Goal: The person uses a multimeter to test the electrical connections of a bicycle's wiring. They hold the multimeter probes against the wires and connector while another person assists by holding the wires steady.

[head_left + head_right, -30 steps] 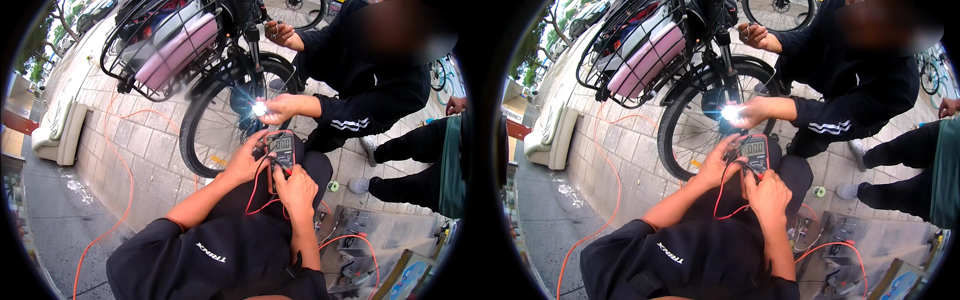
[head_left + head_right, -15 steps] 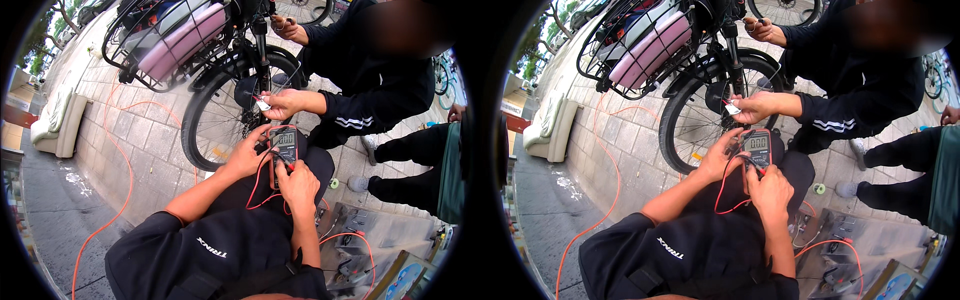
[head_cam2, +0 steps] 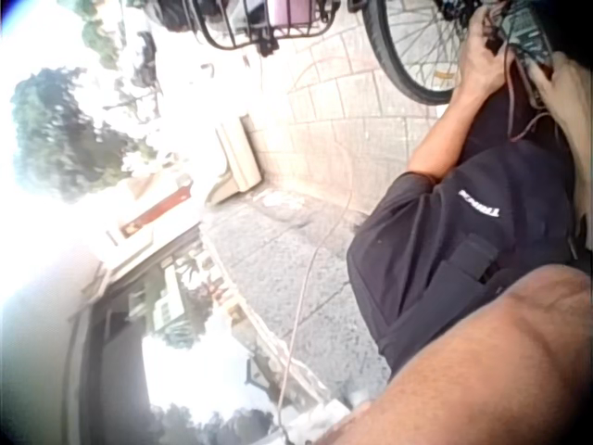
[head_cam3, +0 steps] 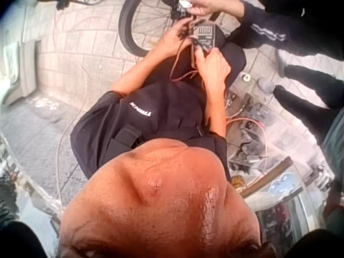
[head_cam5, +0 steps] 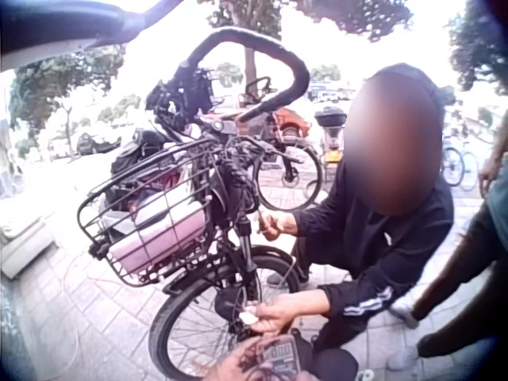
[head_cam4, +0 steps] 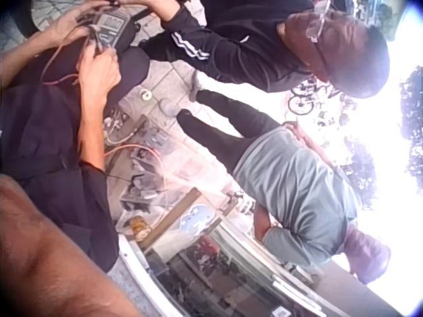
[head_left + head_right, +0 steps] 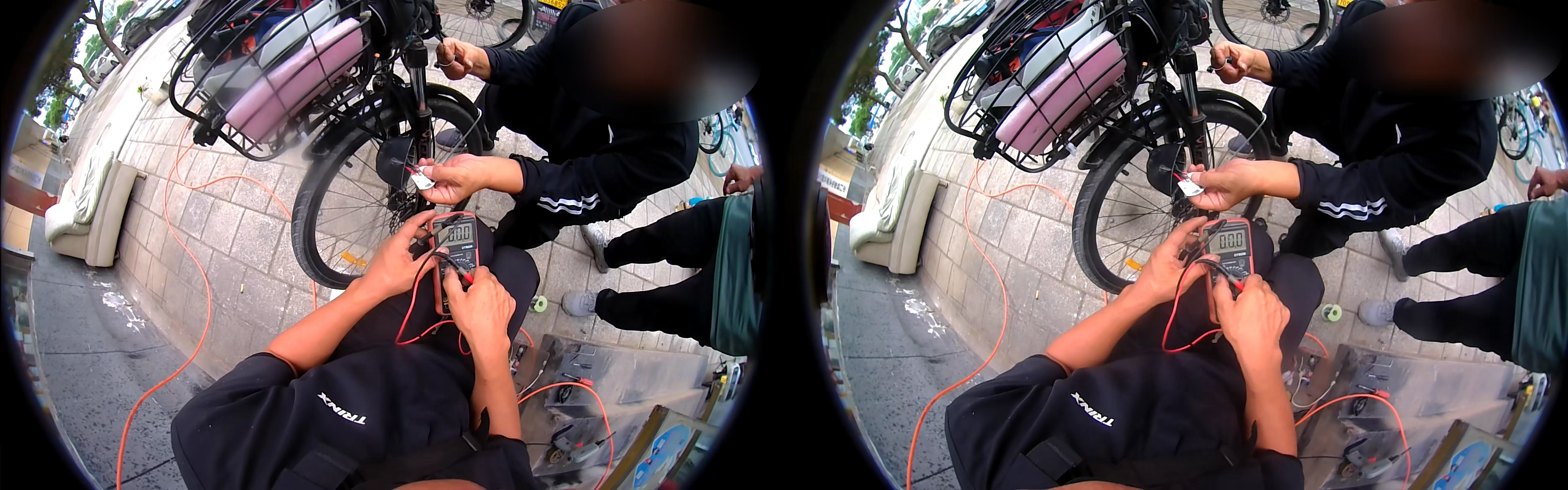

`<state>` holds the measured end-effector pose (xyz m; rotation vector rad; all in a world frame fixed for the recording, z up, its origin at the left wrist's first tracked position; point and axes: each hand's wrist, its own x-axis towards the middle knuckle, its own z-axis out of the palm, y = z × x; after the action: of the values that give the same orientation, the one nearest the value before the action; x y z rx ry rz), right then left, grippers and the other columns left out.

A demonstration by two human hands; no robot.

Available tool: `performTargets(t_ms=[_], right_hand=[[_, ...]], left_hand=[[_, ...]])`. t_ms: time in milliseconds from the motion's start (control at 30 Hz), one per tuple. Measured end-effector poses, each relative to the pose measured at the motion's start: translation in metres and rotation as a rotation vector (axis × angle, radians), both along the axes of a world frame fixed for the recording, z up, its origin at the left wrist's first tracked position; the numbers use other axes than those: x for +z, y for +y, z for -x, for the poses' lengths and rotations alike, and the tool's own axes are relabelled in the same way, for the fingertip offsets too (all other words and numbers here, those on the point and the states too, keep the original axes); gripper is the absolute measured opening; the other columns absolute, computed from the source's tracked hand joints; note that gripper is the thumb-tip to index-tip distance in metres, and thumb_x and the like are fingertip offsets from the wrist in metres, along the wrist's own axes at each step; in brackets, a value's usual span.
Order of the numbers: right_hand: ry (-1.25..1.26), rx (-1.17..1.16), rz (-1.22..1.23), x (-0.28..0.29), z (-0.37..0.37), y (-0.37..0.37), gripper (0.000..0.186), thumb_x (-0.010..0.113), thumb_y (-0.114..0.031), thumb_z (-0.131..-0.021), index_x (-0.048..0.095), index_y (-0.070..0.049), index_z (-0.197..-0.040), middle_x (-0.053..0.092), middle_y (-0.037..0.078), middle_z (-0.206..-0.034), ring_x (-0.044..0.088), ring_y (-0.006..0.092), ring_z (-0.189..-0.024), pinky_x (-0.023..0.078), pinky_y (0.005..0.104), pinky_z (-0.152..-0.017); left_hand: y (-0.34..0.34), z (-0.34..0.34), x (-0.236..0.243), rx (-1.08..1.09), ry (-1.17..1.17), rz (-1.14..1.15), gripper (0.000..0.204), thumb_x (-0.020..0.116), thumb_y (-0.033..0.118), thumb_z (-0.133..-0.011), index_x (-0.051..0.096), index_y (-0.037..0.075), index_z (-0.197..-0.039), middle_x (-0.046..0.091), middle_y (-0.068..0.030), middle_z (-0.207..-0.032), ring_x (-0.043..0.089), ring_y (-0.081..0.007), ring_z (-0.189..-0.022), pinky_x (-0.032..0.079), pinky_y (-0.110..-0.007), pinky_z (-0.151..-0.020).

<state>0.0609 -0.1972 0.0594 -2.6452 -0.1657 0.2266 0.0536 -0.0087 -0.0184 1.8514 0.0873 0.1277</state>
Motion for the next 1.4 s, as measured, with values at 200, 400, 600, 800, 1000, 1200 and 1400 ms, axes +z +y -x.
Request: performTargets(t_ms=[200, 400, 600, 800, 1000, 1200, 1400], right_hand=[[-0.028, -0.002, 0.002, -0.002, 0.002, 0.002, 0.050, 0.069, -0.047, -0.094, 0.069, 0.003, -0.090, 0.074, 0.027, -0.091, 0.072, 0.0470, -0.088, 0.056, 0.0542, -0.080], [-0.111, -0.021, 0.030, -0.006, 0.006, 0.003, 0.048, 0.072, -0.046, -0.093, 0.068, 0.002, -0.091, 0.074, 0.025, -0.091, 0.073, 0.0437, -0.086, 0.057, 0.0523, -0.078], [-0.176, 0.002, 0.016, -0.012, 0.005, 0.004, 0.045, 0.076, -0.042, -0.090, 0.068, 0.001, -0.089, 0.072, 0.022, -0.087, 0.073, 0.0414, -0.083, 0.058, 0.0514, -0.077], [-0.203, 0.028, -0.078, -0.017, 0.008, -0.001, 0.036, 0.078, -0.032, -0.089, 0.067, 0.001, -0.098, 0.072, 0.021, -0.095, 0.071, 0.0413, -0.089, 0.056, 0.0495, -0.079], [-0.311, 0.219, -0.204, -0.028, 0.001, -0.011, 0.020, 0.075, -0.010, -0.086, 0.066, -0.001, -0.101, 0.064, 0.014, -0.087, 0.065, 0.0358, -0.083, 0.052, 0.0474, -0.077], [-0.329, 0.385, -0.209, -0.024, -0.008, -0.022, 0.026, 0.074, -0.003, -0.081, 0.071, -0.001, -0.106, 0.061, 0.012, -0.086, 0.062, 0.0315, -0.080, 0.050, 0.0436, -0.074], [-0.350, 0.445, -0.209, -0.026, -0.012, -0.027, 0.030, 0.075, -0.002, -0.079, 0.073, -0.001, -0.109, 0.061, 0.010, -0.086, 0.062, 0.0287, -0.080, 0.050, 0.0413, -0.073]], left_hand=[[0.004, 0.001, 0.002, -0.025, 0.010, 0.013, 0.078, 0.085, 0.014, -0.092, 0.043, 0.005, -0.158, 0.073, -0.0129, -0.118, 0.071, -0.0187, -0.107, 0.057, -0.034, -0.091], [0.004, 0.004, 0.004, -0.041, 0.012, 0.006, 0.077, 0.083, 0.011, -0.093, 0.042, 0.004, -0.158, 0.072, -0.0138, -0.122, 0.071, -0.0189, -0.110, 0.056, -0.034, -0.095], [0.008, 0.001, -0.011, -0.069, -0.059, 0.056, 0.070, 0.076, 0.003, -0.098, 0.040, -0.002, -0.158, 0.070, -0.0155, -0.127, 0.068, -0.0183, -0.115, 0.055, -0.032, -0.098], [0.000, 0.002, 0.005, -0.051, -0.028, 0.134, 0.066, 0.073, 0.003, -0.101, 0.038, -0.006, -0.157, 0.064, -0.0190, -0.138, 0.065, -0.0188, -0.123, 0.053, -0.030, -0.101], [-0.003, 0.000, 0.002, -0.033, 0.025, 0.282, 0.066, 0.072, 0.008, -0.102, 0.038, -0.008, -0.156, 0.067, -0.0189, -0.129, 0.069, -0.0195, -0.115, 0.056, -0.031, -0.100], [0.000, -0.002, -0.004, -0.003, 0.059, 0.271, 0.066, 0.074, 0.006, -0.101, 0.039, -0.005, -0.156, 0.065, -0.0159, -0.134, 0.067, -0.0170, -0.118, 0.056, -0.030, -0.096], [0.001, -0.002, -0.003, 0.007, 0.105, 0.242, 0.067, 0.075, 0.004, -0.099, 0.041, -0.002, -0.157, 0.064, -0.0142, -0.139, 0.064, -0.0156, -0.121, 0.056, -0.027, -0.094]])
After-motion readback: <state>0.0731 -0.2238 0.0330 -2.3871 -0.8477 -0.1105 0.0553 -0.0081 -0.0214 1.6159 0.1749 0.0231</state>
